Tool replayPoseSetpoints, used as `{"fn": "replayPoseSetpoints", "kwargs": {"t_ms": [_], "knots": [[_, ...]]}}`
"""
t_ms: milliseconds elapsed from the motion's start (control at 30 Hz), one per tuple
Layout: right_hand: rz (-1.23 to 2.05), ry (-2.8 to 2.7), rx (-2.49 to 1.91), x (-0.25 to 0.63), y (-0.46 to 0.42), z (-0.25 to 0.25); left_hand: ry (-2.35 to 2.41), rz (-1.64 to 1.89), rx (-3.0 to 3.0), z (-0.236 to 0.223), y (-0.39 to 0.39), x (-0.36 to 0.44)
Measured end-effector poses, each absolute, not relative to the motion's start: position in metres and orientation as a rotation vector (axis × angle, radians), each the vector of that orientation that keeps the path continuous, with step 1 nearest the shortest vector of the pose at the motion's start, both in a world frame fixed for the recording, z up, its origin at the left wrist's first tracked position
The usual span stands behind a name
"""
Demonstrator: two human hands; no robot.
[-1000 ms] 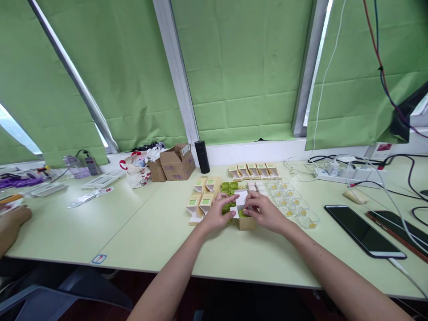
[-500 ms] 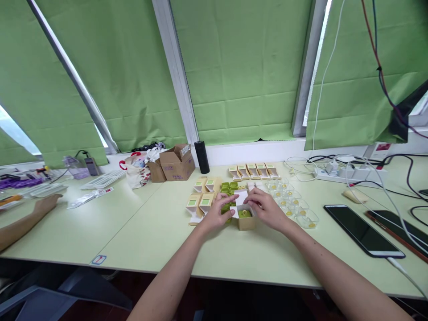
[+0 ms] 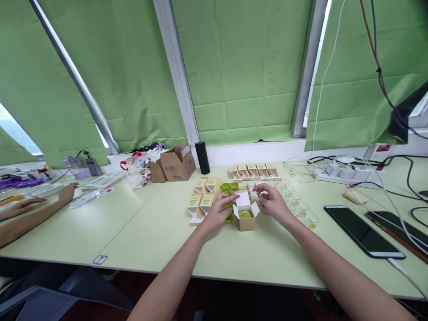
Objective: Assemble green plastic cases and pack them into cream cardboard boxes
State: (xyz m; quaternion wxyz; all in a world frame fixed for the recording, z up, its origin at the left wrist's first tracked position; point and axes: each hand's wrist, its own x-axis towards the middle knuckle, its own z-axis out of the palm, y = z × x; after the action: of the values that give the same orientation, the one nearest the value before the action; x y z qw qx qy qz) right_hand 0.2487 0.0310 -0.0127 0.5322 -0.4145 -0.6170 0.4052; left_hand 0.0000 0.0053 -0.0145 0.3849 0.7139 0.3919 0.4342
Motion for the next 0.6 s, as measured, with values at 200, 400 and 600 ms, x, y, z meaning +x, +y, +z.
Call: {"fn": "replayPoseSetpoints", "kwargs": {"t_ms": [200, 400, 600], "knots": [[1.121, -1.477, -0.965, 0.246, 0.025, -0.006, 1.004, 1.153, 1.823, -0.019, 0.003, 0.005], [1.2, -1.463, -0.917, 0.245, 0.023, -0.005, 1.062, 1.138, 1.849, -0.017, 0.0, 0.011], [1.225, -1.454, -0.907, 0.244, 0.022, -0.005, 1.169, 1.177, 1.894, -0.016, -0.007, 0.02]]}}
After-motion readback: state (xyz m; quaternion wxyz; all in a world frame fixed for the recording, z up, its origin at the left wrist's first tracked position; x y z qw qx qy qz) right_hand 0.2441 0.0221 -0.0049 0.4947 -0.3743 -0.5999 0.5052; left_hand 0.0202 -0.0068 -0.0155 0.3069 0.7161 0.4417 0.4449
